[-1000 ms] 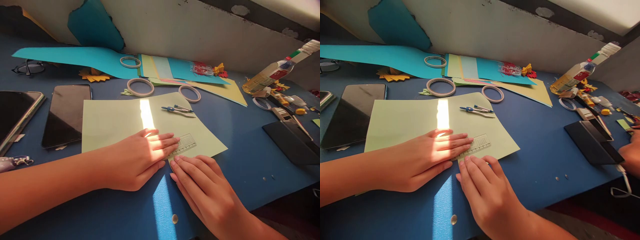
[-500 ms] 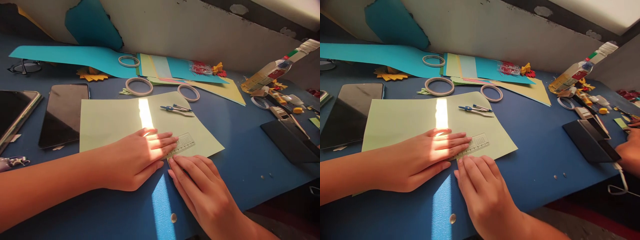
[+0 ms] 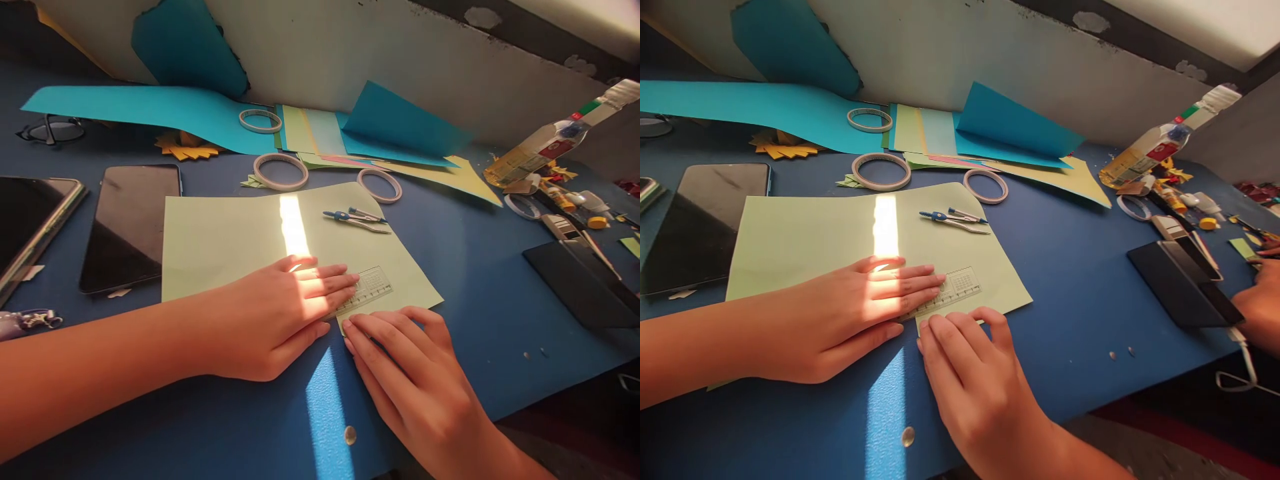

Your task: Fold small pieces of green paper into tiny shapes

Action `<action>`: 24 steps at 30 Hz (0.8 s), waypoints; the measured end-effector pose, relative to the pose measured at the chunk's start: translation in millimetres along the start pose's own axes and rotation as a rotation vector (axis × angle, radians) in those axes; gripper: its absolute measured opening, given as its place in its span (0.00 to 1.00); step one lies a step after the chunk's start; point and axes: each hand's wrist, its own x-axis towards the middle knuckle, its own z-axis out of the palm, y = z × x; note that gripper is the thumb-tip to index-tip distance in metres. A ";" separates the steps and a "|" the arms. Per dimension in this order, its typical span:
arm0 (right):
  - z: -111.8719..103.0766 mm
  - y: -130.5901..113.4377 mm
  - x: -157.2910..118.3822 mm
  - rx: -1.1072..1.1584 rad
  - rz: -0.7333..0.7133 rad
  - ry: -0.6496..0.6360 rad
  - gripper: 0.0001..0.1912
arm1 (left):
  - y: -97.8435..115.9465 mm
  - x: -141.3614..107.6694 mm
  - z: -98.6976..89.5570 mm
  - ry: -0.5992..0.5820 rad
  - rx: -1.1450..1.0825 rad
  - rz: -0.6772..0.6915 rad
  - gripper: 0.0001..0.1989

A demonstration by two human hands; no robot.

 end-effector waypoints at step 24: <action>0.0 -2.4 -3.3 -0.004 -0.013 0.022 0.07 | -0.2 0.5 0.8 0.024 0.028 0.036 0.22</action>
